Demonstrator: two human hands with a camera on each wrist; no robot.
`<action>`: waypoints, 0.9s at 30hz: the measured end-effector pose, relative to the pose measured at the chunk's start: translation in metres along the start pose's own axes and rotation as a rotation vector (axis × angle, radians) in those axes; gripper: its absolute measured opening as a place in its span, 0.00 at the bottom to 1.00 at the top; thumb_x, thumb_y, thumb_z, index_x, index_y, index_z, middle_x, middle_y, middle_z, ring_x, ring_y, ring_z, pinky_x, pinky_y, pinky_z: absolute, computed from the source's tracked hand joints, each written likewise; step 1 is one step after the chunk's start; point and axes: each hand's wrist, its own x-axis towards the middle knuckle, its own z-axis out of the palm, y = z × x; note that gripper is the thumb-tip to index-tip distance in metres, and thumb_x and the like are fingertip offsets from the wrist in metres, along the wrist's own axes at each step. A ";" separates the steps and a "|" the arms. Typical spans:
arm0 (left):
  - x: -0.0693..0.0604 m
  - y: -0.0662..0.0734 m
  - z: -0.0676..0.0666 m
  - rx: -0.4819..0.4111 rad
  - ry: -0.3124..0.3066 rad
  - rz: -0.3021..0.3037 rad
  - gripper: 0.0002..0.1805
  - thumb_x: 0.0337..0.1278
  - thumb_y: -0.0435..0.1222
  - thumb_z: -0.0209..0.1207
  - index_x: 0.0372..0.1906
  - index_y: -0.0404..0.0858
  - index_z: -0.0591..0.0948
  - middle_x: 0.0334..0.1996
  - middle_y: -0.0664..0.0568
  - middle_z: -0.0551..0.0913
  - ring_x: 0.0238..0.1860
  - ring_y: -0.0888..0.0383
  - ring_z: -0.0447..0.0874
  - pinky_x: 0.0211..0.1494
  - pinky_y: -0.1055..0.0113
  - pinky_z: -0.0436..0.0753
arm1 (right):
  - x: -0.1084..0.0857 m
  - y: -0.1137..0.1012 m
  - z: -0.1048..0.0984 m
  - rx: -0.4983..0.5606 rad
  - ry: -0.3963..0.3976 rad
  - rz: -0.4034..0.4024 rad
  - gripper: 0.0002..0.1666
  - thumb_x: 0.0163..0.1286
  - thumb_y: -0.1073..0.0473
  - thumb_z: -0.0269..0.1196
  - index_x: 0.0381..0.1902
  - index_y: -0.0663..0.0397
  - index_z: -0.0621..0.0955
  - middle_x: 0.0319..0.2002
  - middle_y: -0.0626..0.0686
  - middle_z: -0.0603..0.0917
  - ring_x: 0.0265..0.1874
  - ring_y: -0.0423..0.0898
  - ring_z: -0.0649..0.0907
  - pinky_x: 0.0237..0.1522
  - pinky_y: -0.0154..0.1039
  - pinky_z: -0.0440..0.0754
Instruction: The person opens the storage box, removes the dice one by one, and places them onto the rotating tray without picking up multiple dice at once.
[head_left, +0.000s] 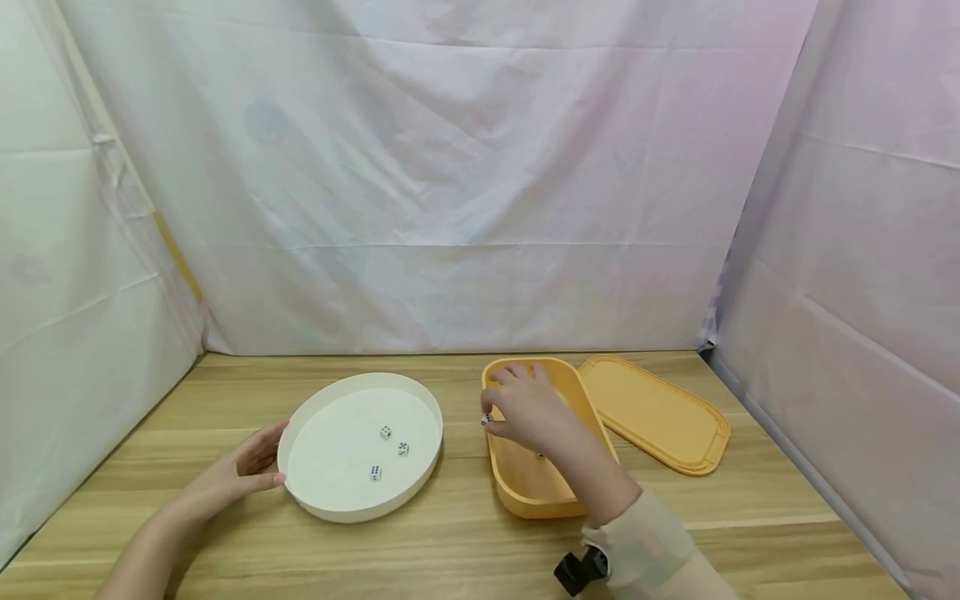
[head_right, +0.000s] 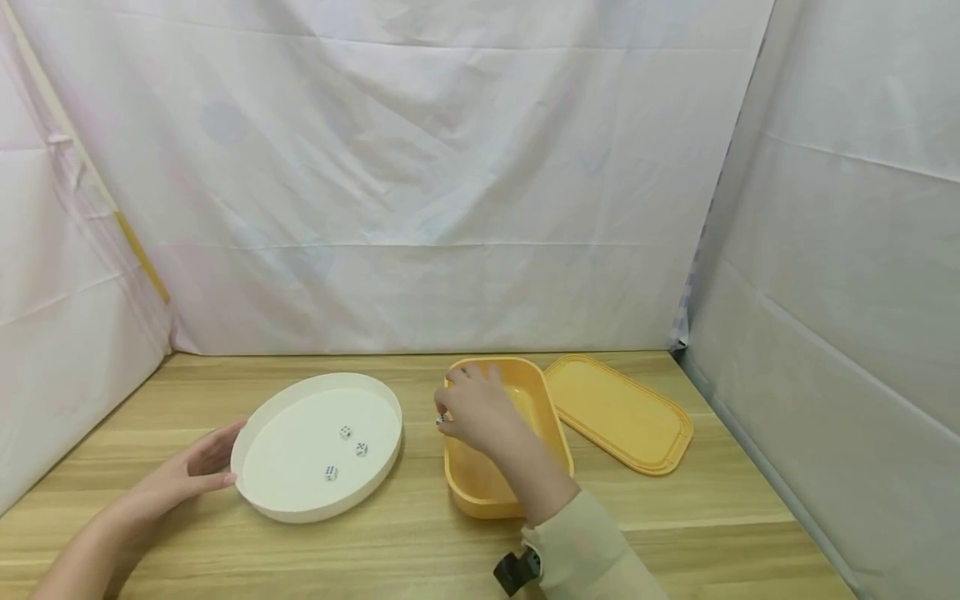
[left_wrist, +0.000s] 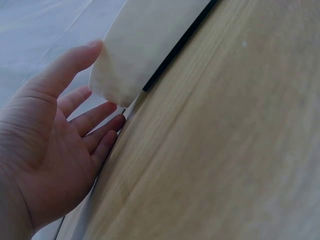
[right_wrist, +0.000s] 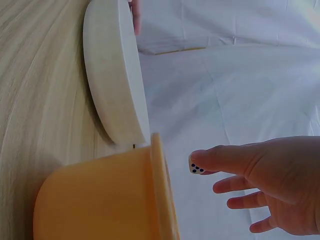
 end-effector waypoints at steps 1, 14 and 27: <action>0.000 0.000 0.000 -0.002 -0.001 -0.001 0.41 0.61 0.29 0.60 0.73 0.29 0.51 0.68 0.27 0.54 0.57 0.79 0.63 0.55 0.81 0.66 | 0.001 -0.002 0.000 -0.001 0.001 -0.005 0.06 0.59 0.48 0.70 0.30 0.36 0.82 0.56 0.52 0.76 0.58 0.54 0.70 0.58 0.60 0.62; 0.000 0.001 0.000 -0.020 -0.011 -0.007 0.40 0.61 0.29 0.59 0.73 0.29 0.51 0.69 0.28 0.54 0.58 0.78 0.64 0.55 0.80 0.66 | 0.014 -0.029 -0.001 -0.002 -0.010 -0.048 0.08 0.59 0.47 0.70 0.28 0.37 0.81 0.56 0.51 0.77 0.59 0.53 0.70 0.59 0.60 0.62; -0.001 0.001 0.001 -0.015 -0.004 -0.027 0.40 0.61 0.30 0.59 0.73 0.29 0.51 0.69 0.28 0.54 0.57 0.79 0.63 0.55 0.80 0.66 | 0.026 -0.051 0.005 -0.051 -0.023 -0.081 0.06 0.59 0.46 0.69 0.28 0.35 0.81 0.53 0.48 0.78 0.57 0.52 0.71 0.59 0.57 0.63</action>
